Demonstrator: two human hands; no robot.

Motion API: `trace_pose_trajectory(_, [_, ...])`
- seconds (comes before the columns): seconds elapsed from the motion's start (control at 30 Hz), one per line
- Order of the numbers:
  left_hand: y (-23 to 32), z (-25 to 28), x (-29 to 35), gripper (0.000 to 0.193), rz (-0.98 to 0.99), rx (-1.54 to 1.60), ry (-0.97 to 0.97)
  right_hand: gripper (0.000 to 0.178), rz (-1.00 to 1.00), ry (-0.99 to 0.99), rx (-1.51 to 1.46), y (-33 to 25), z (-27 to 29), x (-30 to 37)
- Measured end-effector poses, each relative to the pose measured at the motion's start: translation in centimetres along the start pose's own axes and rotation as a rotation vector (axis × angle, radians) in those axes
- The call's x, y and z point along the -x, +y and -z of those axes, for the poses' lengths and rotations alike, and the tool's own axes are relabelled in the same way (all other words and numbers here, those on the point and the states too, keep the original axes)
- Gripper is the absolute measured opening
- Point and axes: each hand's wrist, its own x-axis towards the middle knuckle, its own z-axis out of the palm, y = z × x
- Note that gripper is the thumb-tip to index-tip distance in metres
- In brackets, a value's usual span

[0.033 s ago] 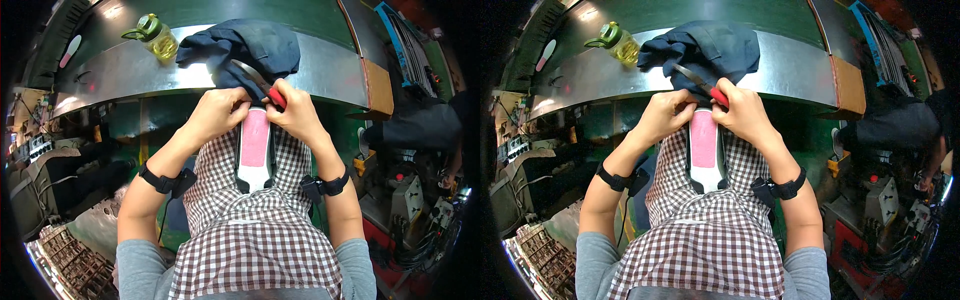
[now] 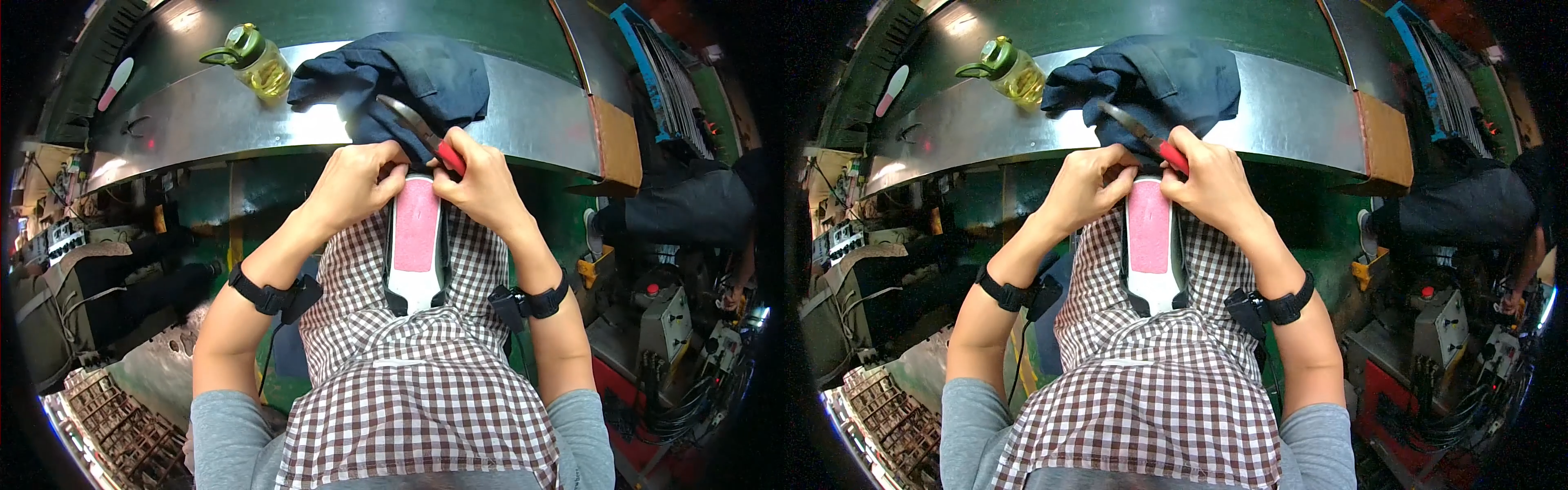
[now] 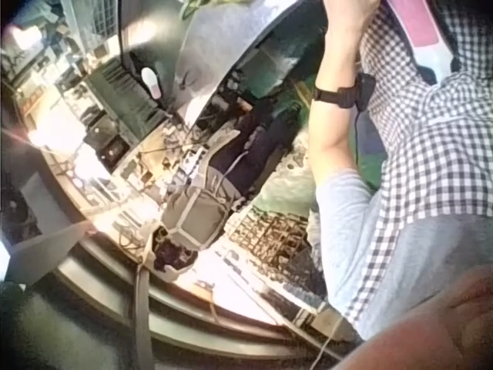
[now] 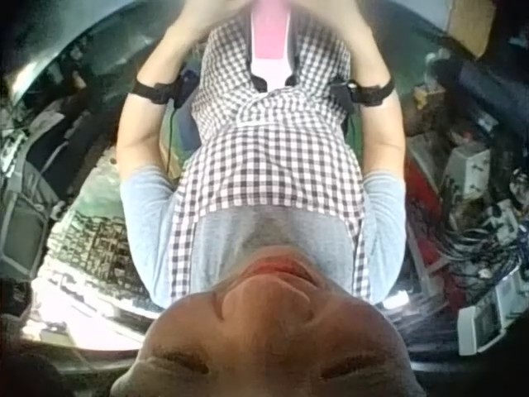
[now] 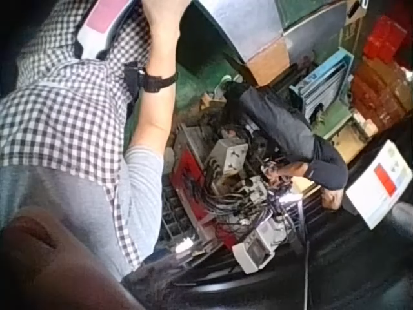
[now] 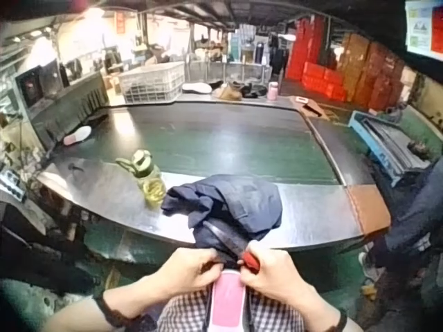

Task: Pull and secure a shoe upper to a last using pliers in a factory setting.

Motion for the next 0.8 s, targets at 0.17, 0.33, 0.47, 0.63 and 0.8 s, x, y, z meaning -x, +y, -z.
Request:
trace_pose_trajectory(0.17, [1.0, -0.7, 0.2, 0.014, 0.099, 0.037, 0.048, 0.021, -0.125, 0.021, -0.062, 0.6, 0.6, 0.3])
trace_pose_trajectory(0.33, [-1.0, -2.2, 1.5, 0.011, -0.094, 0.065, 0.201, 0.019, -0.51, -0.082, -0.979, -2.0, 3.3, 3.9])
trace_pose_trajectory(0.47, [-1.0, -3.3, 1.3, 0.013, 0.085, 0.489, 0.086, 0.031, -0.595, -0.133, -1.577, -3.1, 4.7, 8.6])
trace_pose_trajectory(0.63, [0.2, -3.3, 2.3, 0.013, 0.091, 0.444, 0.128, 0.041, -0.607, -0.255, -1.444, -5.5, 6.7, 11.7])
trace_pose_trajectory(0.8, [2.7, -2.6, 4.4, 0.008, 0.076, 0.392, 0.226, 0.054, -0.729, -0.523, -1.296, -8.7, 8.2, 12.0])
